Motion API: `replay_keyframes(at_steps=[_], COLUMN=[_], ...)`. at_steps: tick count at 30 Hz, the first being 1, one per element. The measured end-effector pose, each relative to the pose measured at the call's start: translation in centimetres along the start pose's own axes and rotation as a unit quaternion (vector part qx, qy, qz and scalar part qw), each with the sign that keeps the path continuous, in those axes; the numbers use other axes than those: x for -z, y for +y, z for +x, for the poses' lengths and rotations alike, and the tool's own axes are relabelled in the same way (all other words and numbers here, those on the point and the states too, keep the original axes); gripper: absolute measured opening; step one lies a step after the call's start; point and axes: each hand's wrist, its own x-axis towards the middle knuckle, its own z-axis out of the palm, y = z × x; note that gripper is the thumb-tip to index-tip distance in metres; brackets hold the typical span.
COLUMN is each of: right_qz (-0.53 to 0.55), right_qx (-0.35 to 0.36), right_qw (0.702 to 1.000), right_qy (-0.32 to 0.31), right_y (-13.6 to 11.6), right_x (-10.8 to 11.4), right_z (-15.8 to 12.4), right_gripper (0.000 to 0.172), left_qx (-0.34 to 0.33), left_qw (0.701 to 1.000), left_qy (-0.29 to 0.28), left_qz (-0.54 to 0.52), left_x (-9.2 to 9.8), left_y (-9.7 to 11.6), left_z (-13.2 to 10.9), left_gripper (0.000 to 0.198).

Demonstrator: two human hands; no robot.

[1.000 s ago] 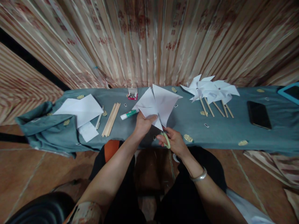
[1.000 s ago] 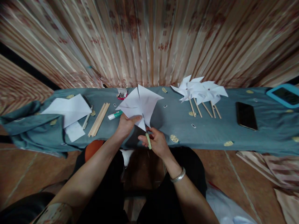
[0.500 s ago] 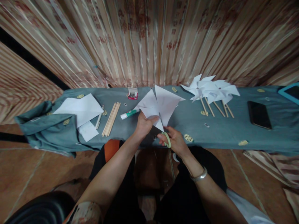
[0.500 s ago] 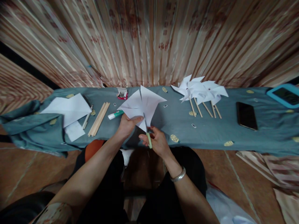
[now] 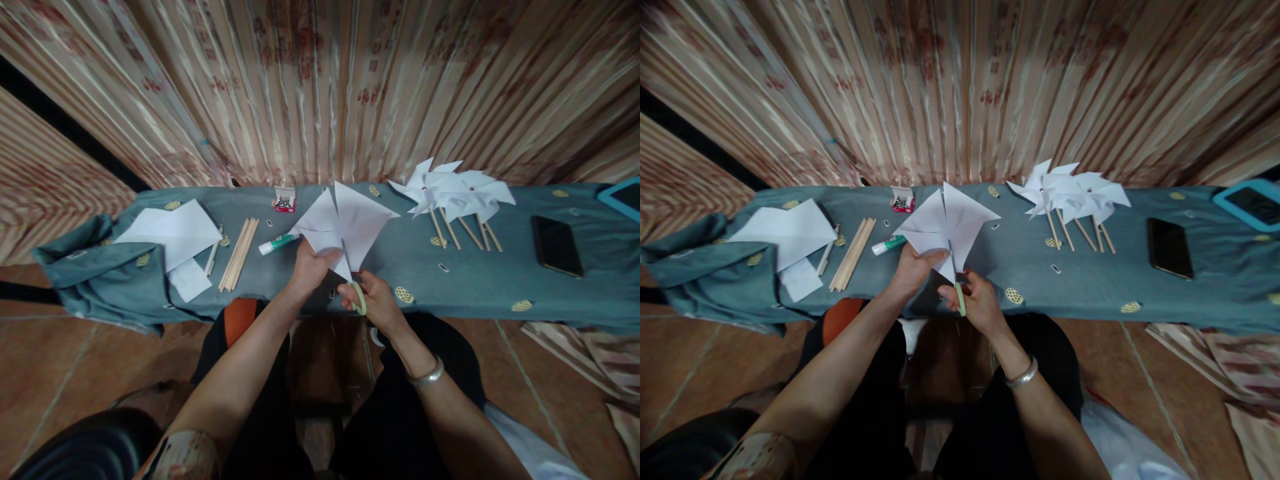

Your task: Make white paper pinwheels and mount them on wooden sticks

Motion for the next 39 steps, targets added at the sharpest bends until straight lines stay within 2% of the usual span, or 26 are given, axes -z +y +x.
replay_keyframes(at_steps=[29,39], right_qz=[-0.006,-0.012], right_qx=[0.015,0.032], right_qw=[1.000,0.999], right_qy=[0.010,0.004], right_y=[0.28,0.41], right_x=[-0.16,-0.07], right_z=[0.06,0.08], right_gripper=[0.058,0.050], left_qx=[0.003,0.003], left_qw=[1.000,1.000], left_qy=[0.002,-0.003], left_qz=[0.006,0.010], left_x=[-0.18,-0.32], left_y=[0.47,0.82], left_z=[-0.29,-0.62], left_gripper=[0.026,0.023])
